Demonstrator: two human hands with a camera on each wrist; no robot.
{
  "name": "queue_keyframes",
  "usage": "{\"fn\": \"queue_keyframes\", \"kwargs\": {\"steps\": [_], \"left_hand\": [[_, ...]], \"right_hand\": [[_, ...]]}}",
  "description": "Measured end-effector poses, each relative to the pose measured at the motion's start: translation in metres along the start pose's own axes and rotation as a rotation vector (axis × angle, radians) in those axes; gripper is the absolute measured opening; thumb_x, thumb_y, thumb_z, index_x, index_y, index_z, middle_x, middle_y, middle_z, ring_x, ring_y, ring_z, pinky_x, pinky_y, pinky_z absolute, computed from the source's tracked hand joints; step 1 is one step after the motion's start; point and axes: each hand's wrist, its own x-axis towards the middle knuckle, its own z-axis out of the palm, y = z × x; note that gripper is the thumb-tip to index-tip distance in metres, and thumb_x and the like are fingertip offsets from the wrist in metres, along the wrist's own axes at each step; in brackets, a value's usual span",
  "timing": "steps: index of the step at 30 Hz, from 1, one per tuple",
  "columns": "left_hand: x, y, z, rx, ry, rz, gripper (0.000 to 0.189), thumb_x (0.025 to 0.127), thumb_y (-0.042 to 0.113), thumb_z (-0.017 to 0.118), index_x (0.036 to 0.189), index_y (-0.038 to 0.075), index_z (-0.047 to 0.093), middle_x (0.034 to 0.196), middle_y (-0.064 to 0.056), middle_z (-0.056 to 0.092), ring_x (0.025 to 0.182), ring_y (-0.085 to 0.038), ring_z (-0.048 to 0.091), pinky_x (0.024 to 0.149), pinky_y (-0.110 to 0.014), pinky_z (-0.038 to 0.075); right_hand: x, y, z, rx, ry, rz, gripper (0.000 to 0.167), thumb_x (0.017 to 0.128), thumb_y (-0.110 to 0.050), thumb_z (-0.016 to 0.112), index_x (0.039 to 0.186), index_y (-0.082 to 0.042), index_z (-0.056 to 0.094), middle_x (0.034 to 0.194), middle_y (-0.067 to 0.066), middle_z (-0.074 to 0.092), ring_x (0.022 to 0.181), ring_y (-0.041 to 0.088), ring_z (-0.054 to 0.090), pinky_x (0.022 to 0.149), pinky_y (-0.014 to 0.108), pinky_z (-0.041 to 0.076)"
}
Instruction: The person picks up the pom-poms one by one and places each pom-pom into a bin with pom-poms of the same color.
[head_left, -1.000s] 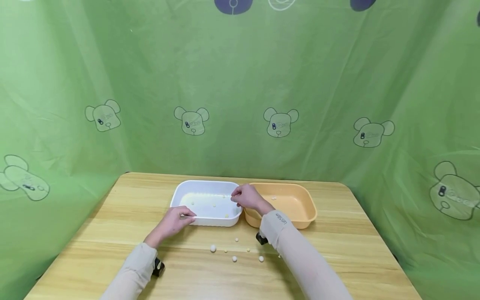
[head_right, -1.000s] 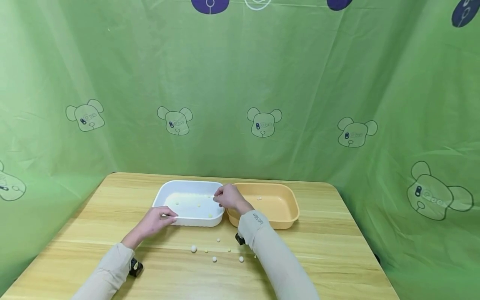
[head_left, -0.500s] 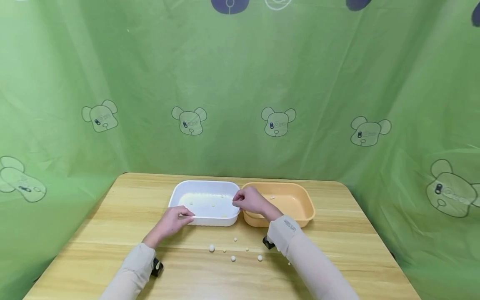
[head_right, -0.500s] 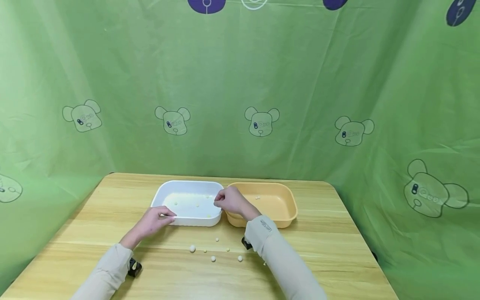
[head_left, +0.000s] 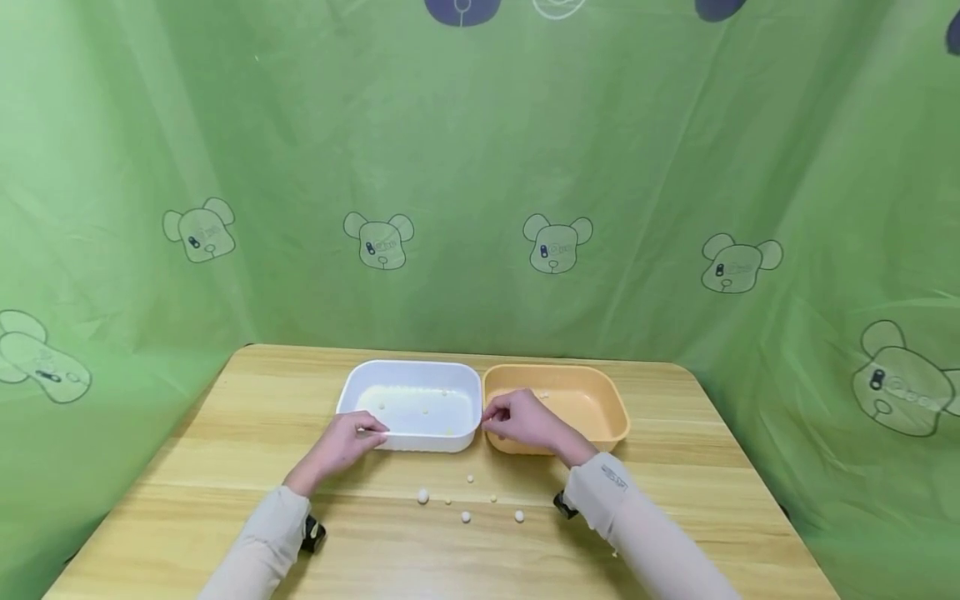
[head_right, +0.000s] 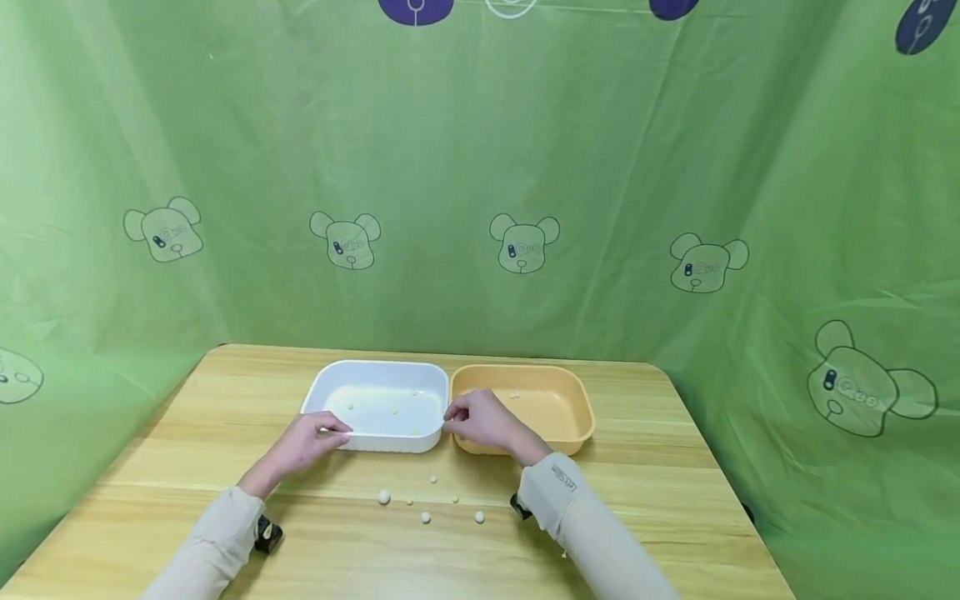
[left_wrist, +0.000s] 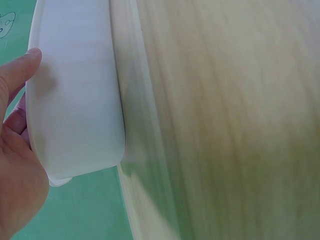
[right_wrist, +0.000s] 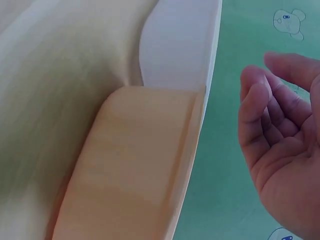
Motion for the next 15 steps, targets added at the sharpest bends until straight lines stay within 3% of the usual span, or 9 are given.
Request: {"fn": "queue_keyframes", "kwargs": {"steps": [5, 15], "left_hand": [[0.000, -0.002, 0.001, 0.010, -0.006, -0.011, 0.007, 0.084, 0.015, 0.070, 0.091, 0.016, 0.072, 0.088, 0.008, 0.066, 0.084, -0.012, 0.061, 0.082, -0.037, 0.051], [0.000, -0.002, 0.000, 0.002, -0.008, -0.001, 0.007, 0.085, 0.016, 0.070, 0.092, 0.015, 0.072, 0.088, 0.007, 0.067, 0.084, -0.012, 0.061, 0.080, -0.037, 0.051]], "right_hand": [[-0.014, 0.001, 0.001, -0.076, -0.003, -0.019, 0.007, 0.084, -0.011, 0.066, 0.086, -0.008, 0.072, 0.070, -0.010, 0.062, 0.063, 0.005, 0.055, 0.059, 0.022, 0.048], [-0.039, 0.004, 0.004, -0.095, -0.024, -0.064, 0.003, 0.084, -0.011, 0.070, 0.087, -0.010, 0.071, 0.076, -0.010, 0.065, 0.069, 0.004, 0.060, 0.066, 0.022, 0.052]]}}
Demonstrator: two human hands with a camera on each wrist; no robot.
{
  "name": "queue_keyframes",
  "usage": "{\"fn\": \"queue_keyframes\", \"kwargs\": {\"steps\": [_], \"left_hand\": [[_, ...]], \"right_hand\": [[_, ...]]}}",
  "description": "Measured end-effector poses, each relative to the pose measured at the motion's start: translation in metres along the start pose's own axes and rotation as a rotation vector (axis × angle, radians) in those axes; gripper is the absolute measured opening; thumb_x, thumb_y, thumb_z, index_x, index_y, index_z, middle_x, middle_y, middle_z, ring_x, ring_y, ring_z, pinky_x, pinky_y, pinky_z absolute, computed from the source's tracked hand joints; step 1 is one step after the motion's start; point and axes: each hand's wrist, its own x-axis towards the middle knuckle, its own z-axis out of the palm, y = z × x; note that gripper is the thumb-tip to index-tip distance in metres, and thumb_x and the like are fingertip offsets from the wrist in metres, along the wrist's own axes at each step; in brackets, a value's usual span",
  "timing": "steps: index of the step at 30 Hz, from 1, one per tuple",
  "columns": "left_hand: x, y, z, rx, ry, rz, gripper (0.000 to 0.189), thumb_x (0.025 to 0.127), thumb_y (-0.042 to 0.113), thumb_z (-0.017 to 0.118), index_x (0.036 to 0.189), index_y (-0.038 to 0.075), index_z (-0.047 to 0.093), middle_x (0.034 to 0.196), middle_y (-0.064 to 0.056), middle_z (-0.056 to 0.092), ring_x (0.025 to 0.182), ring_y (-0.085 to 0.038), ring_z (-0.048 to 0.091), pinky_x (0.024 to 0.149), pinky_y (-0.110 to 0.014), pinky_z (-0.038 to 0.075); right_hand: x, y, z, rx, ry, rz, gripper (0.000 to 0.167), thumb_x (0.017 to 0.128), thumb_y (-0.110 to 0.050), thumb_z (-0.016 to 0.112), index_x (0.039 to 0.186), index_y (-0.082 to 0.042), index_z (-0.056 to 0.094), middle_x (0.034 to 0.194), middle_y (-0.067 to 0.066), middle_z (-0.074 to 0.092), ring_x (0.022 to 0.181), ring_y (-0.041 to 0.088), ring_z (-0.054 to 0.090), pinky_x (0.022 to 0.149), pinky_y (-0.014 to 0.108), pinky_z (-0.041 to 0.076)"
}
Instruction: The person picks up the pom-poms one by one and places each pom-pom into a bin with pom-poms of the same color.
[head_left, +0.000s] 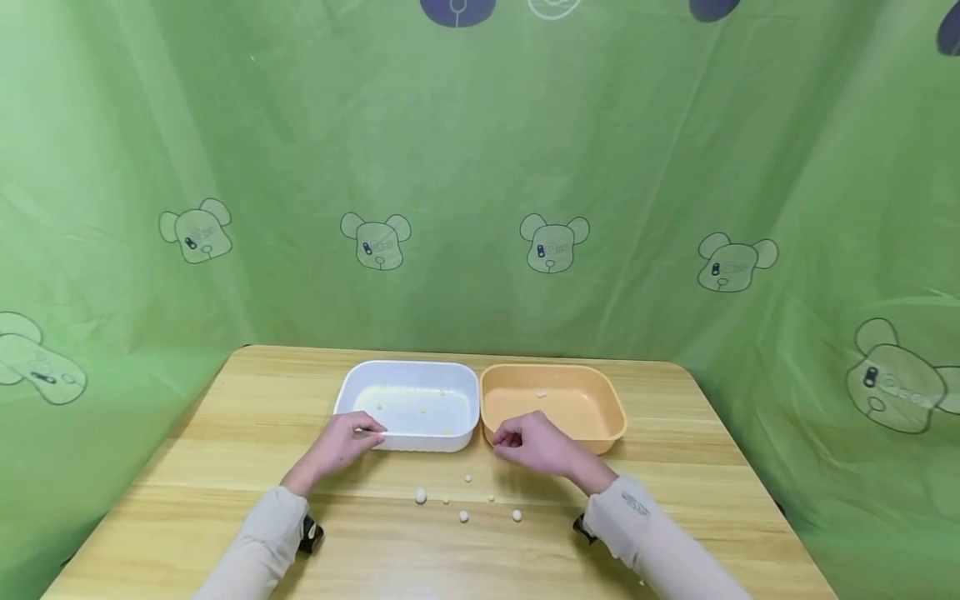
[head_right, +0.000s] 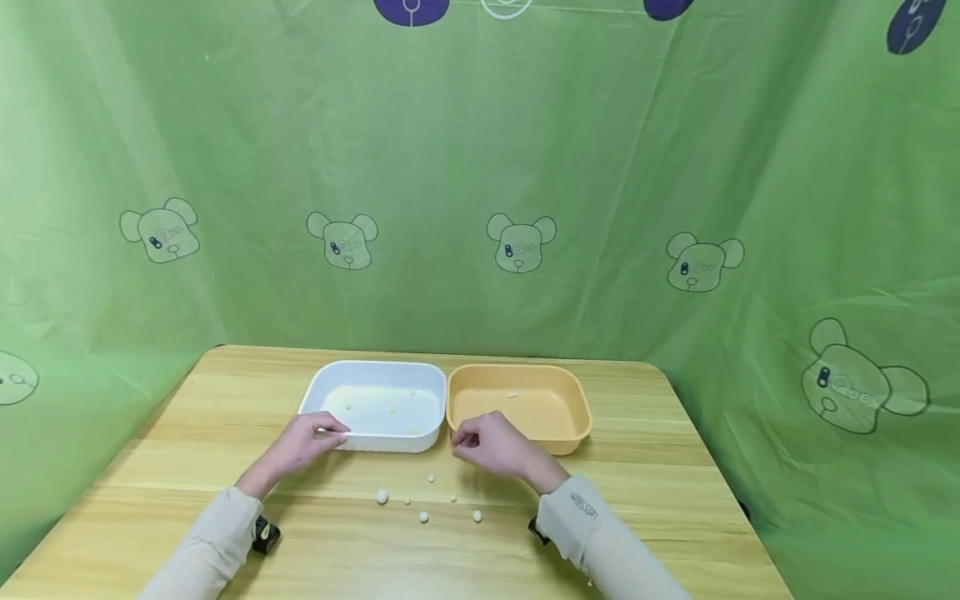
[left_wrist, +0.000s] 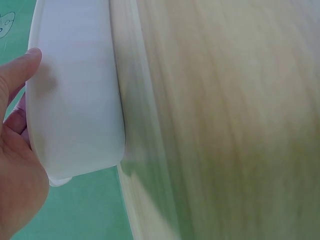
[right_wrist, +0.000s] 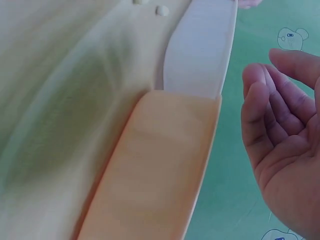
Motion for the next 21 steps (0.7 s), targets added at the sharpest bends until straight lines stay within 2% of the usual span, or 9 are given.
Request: {"fn": "queue_keyframes", "kwargs": {"steps": [12, 21], "left_hand": [[0.000, -0.002, 0.002, 0.010, 0.009, 0.015, 0.007, 0.085, 0.015, 0.070, 0.091, 0.015, 0.072, 0.089, 0.008, 0.067, 0.084, -0.012, 0.062, 0.081, -0.035, 0.051], [0.000, -0.001, 0.001, 0.013, 0.010, 0.005, 0.006, 0.084, 0.014, 0.070, 0.090, 0.015, 0.072, 0.087, 0.008, 0.067, 0.084, -0.012, 0.062, 0.081, -0.034, 0.050]], "right_hand": [[-0.021, 0.010, 0.018, 0.030, -0.083, -0.057, 0.011, 0.083, -0.012, 0.070, 0.091, -0.004, 0.070, 0.079, -0.010, 0.066, 0.072, 0.002, 0.060, 0.067, 0.021, 0.052], [-0.026, 0.020, 0.031, 0.106, -0.127, -0.048, 0.011, 0.081, -0.005, 0.071, 0.092, -0.003, 0.069, 0.079, -0.008, 0.065, 0.071, 0.003, 0.059, 0.066, 0.021, 0.052]]}}
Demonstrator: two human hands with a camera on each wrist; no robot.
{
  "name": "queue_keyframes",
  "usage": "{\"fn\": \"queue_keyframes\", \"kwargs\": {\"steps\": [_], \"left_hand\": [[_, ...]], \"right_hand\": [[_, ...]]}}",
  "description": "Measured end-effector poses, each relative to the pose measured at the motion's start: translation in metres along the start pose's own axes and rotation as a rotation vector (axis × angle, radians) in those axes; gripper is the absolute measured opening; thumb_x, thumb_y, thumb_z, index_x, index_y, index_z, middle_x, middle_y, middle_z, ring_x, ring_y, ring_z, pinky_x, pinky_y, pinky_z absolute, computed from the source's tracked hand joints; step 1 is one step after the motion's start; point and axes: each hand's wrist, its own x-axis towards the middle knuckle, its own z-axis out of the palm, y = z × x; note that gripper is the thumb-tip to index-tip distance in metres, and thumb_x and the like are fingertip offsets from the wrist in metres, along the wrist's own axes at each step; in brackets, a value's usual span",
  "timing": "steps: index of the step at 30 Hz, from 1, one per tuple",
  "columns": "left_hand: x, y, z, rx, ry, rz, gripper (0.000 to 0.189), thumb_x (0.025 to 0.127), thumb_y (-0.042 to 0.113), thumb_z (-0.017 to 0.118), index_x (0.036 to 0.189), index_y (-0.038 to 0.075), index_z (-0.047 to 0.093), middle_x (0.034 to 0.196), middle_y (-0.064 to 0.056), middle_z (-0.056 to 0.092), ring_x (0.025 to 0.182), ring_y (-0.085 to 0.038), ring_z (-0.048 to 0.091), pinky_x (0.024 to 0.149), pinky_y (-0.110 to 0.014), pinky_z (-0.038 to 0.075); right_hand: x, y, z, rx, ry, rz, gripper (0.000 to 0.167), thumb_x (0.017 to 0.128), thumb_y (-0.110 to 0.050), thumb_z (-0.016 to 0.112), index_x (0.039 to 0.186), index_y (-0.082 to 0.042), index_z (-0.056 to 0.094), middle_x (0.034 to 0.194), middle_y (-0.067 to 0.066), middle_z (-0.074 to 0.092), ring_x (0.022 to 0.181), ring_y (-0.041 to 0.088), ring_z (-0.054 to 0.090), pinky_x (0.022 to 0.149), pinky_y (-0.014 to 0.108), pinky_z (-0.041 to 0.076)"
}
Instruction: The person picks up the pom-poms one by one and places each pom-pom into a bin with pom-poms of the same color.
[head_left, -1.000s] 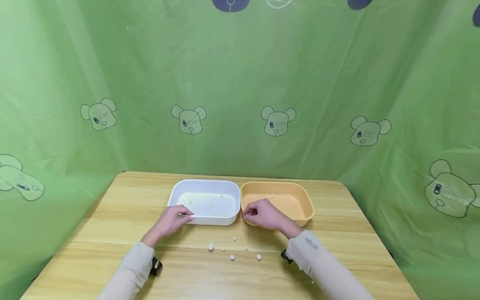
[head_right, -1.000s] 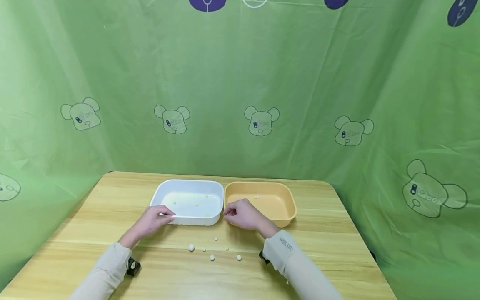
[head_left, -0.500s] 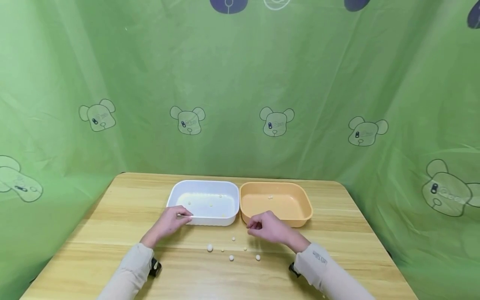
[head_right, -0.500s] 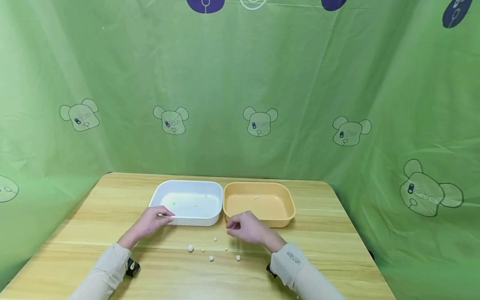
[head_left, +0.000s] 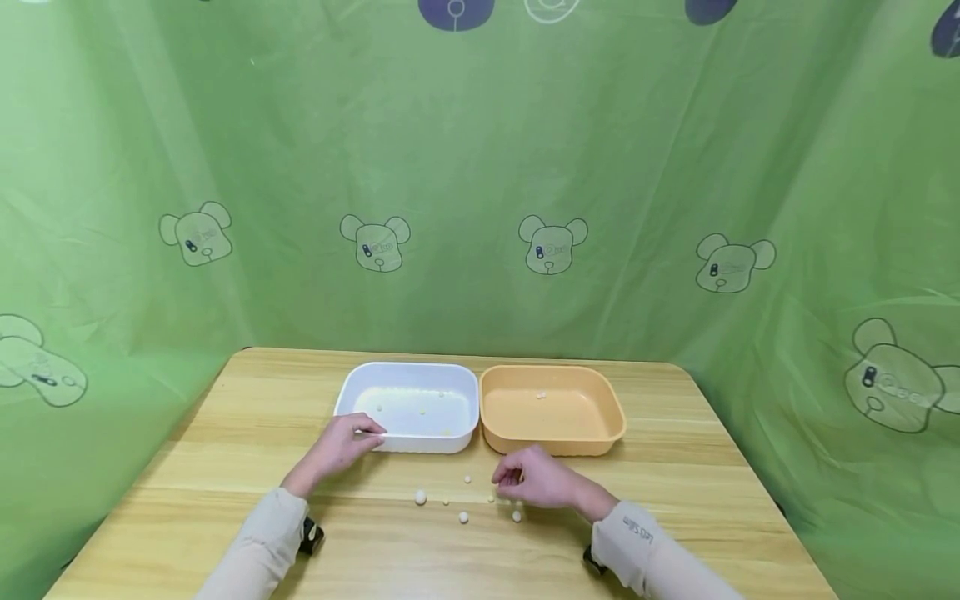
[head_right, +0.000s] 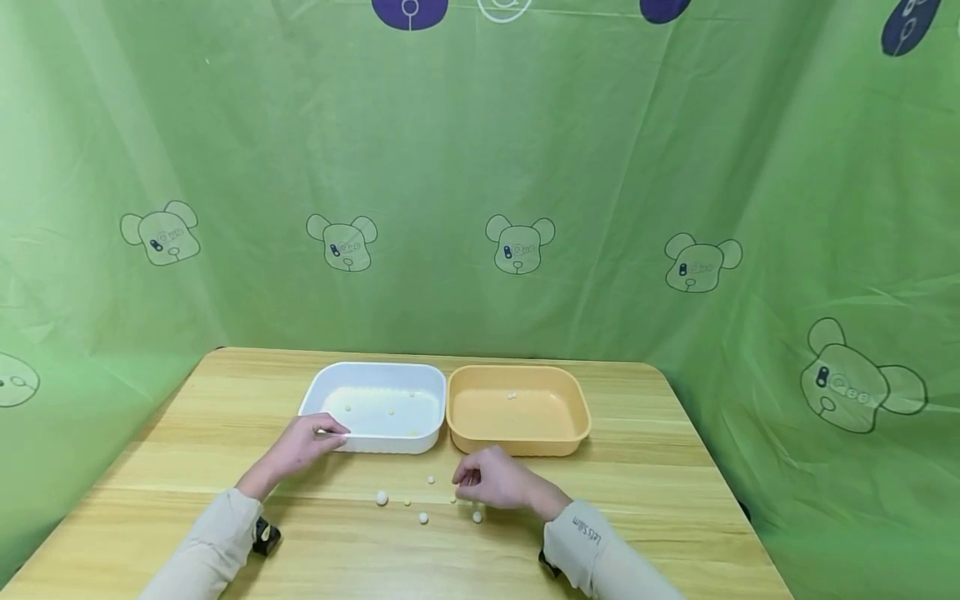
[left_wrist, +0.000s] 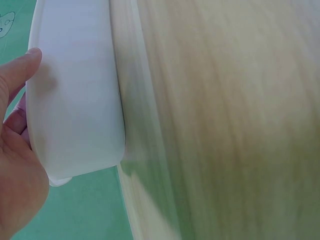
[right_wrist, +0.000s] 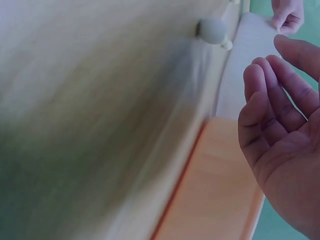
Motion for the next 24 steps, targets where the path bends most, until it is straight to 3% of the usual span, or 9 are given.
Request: {"fn": "queue_keyframes", "kwargs": {"steps": [9, 16, 24], "left_hand": [[0.000, 0.000, 0.000, -0.004, -0.002, -0.005, 0.007, 0.085, 0.015, 0.070, 0.091, 0.015, 0.072, 0.088, 0.008, 0.067, 0.085, -0.013, 0.062, 0.083, -0.037, 0.050], [0.000, -0.001, 0.000, -0.003, 0.002, -0.001, 0.006, 0.084, 0.014, 0.070, 0.091, 0.015, 0.072, 0.088, 0.008, 0.067, 0.085, -0.012, 0.062, 0.082, -0.035, 0.050], [0.000, 0.000, 0.000, -0.001, 0.003, 0.001, 0.006, 0.084, 0.014, 0.070, 0.090, 0.015, 0.072, 0.088, 0.009, 0.067, 0.085, -0.012, 0.062, 0.082, -0.036, 0.050]], "right_hand": [[0.003, 0.010, 0.004, 0.019, -0.045, 0.041, 0.011, 0.081, -0.007, 0.073, 0.091, -0.006, 0.069, 0.080, -0.001, 0.066, 0.070, 0.004, 0.059, 0.065, 0.021, 0.052], [0.007, 0.018, 0.008, 0.004, -0.068, 0.067, 0.013, 0.080, -0.008, 0.075, 0.091, -0.010, 0.070, 0.079, -0.010, 0.063, 0.071, 0.002, 0.058, 0.066, 0.020, 0.051], [0.012, 0.020, 0.011, -0.005, -0.086, 0.064, 0.013, 0.079, -0.008, 0.076, 0.090, -0.010, 0.070, 0.077, -0.010, 0.064, 0.070, 0.001, 0.059, 0.065, 0.020, 0.051]]}}
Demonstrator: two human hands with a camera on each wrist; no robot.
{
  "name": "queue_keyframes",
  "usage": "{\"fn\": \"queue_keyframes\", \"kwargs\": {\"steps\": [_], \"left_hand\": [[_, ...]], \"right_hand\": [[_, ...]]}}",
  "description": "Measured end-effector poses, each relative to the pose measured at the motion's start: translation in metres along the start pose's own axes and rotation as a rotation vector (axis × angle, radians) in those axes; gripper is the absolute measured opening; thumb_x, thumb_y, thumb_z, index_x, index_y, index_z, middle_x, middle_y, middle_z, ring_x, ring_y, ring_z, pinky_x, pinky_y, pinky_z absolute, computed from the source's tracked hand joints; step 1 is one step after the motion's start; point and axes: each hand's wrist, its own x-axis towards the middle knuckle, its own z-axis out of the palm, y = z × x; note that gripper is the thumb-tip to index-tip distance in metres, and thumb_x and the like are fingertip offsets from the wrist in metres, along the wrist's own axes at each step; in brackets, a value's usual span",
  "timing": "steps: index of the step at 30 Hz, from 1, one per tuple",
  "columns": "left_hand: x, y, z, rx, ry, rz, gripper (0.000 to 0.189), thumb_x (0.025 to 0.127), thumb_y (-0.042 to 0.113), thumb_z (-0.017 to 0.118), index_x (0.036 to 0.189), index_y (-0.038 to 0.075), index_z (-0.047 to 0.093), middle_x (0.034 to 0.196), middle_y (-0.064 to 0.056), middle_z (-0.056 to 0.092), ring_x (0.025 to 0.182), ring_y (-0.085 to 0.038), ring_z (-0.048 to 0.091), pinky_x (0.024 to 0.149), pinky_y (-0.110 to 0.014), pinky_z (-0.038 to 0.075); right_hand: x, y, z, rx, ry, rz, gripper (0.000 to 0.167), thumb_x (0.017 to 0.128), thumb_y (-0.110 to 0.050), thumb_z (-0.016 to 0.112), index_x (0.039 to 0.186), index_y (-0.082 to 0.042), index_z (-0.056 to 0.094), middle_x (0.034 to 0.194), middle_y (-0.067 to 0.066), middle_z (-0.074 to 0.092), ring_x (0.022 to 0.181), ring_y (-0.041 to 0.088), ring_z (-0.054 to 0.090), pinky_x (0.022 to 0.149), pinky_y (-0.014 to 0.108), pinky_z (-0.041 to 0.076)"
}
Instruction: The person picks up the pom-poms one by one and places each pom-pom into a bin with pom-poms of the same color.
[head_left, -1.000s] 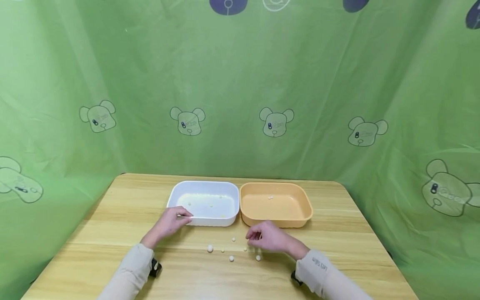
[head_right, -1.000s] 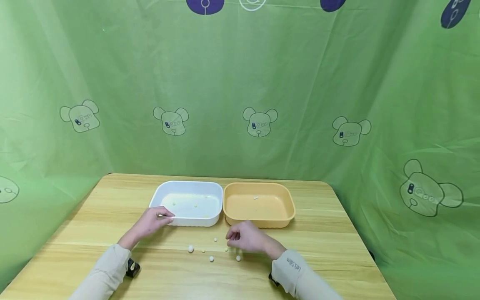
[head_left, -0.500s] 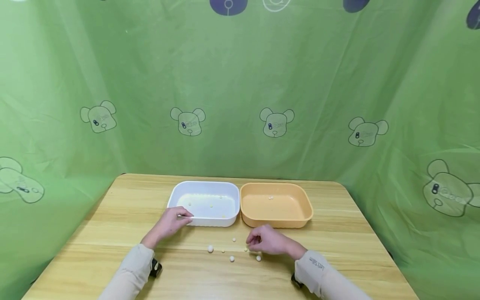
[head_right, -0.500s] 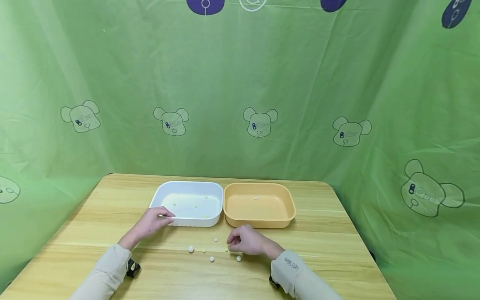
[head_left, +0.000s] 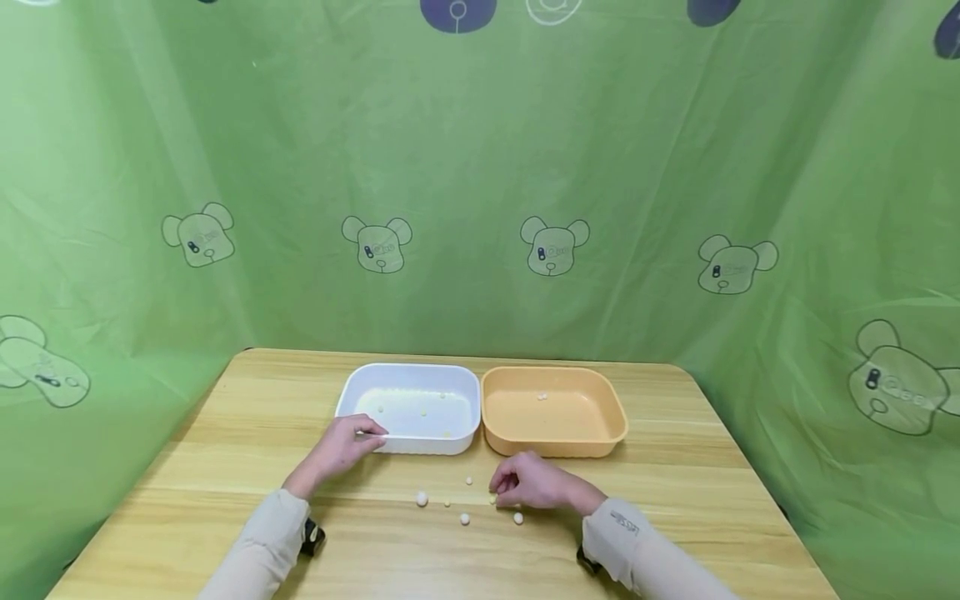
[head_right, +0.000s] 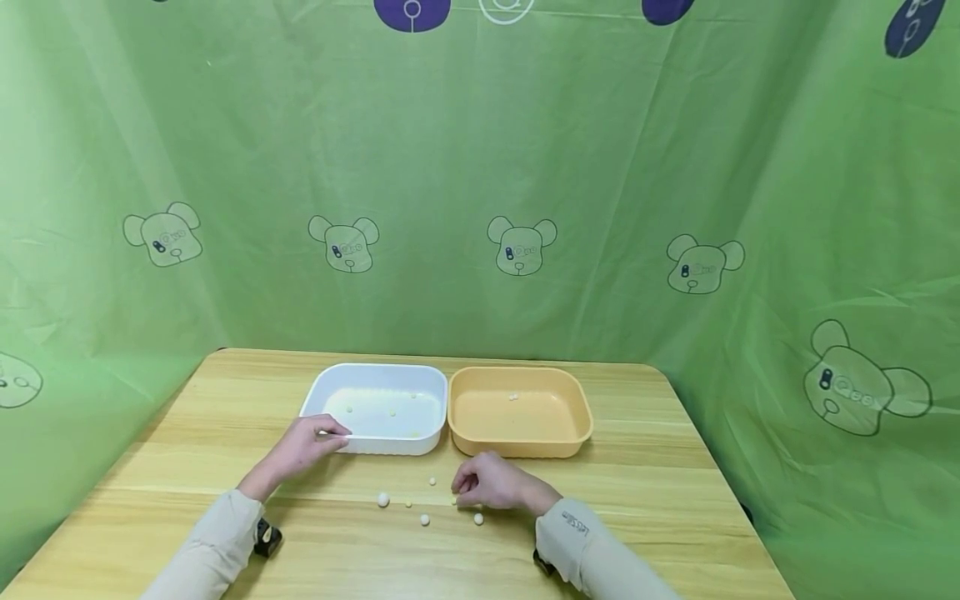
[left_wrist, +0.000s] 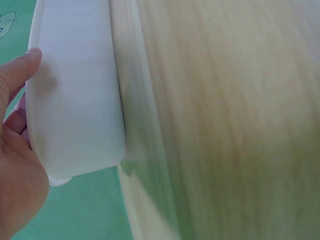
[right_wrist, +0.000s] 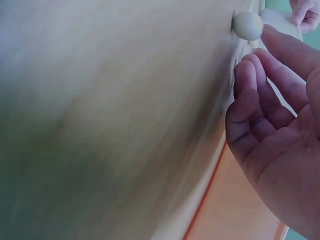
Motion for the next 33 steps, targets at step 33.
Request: {"fn": "queue_keyframes", "kwargs": {"steps": [33], "left_hand": [[0.0009, -0.0001, -0.0007, -0.008, 0.001, 0.002, 0.007, 0.084, 0.013, 0.071, 0.091, 0.015, 0.072, 0.087, 0.009, 0.067, 0.084, -0.012, 0.062, 0.081, -0.034, 0.051]], "right_hand": [[0.0088, 0.0008, 0.0032, -0.041, -0.039, -0.018, 0.010, 0.077, -0.007, 0.076, 0.082, -0.015, 0.071, 0.073, -0.013, 0.059, 0.067, -0.001, 0.054, 0.061, 0.019, 0.049]]}}
